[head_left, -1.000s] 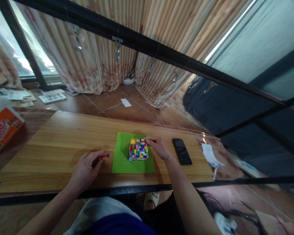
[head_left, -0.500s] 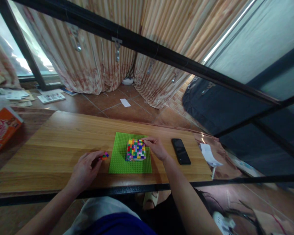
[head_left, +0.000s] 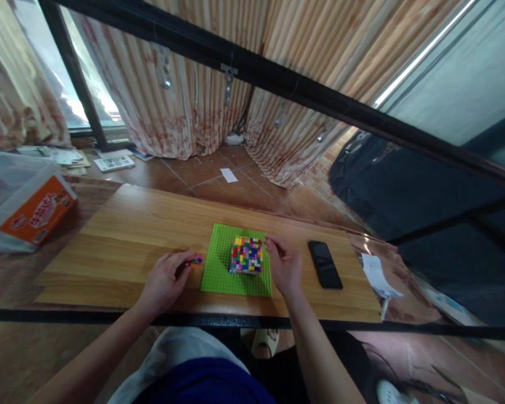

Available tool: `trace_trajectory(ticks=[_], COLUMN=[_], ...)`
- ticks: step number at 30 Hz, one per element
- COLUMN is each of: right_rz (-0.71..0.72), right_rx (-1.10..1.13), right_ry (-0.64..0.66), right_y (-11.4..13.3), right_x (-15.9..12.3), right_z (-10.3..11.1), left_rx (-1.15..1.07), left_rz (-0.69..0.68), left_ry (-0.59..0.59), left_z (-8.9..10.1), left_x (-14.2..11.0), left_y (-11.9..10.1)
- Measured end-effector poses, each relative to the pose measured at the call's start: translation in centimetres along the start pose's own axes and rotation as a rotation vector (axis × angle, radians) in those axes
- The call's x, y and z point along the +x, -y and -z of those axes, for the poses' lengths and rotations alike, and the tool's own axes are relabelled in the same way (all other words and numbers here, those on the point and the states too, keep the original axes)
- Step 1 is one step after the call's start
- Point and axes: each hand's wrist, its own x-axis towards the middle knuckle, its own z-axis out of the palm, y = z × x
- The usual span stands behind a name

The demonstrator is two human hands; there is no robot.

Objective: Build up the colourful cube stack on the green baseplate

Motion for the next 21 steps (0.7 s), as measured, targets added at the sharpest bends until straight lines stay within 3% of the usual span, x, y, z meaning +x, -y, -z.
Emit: trace_trajectory(ticks=[4, 7, 10, 13, 21], right_rz=[0.237, 0.275, 0.255, 0.227, 0.185], right_rx=[-0.107, -0.332, -0.507, -0.559, -0.55], right_ry=[0.317, 0.465, 0.502, 0.479, 0.496], right_y=[4.3, 4.6, 3.4, 2.2, 1.9], right_x=[-3.0, -4.7, -5.4, -5.3, -4.3], right_z=[-3.6, -7.4, -10.5, -12.2, -12.9], left_rx=[-0.013, -0.02, -0.016, -0.008, -0.044], left_rz=[0.016, 0.027, 0.023, 0.021, 0.025], left_ry=[-0.008, -0.022, -0.022, -0.014, -0.015], left_z=[0.0, -0.1, -0.1, -0.1, -0.1], left_x=[-0.1, -0.1, -0.1, -0.2, -0.3], left_y=[-0.1, 0.0, 0.2, 0.3, 0.3])
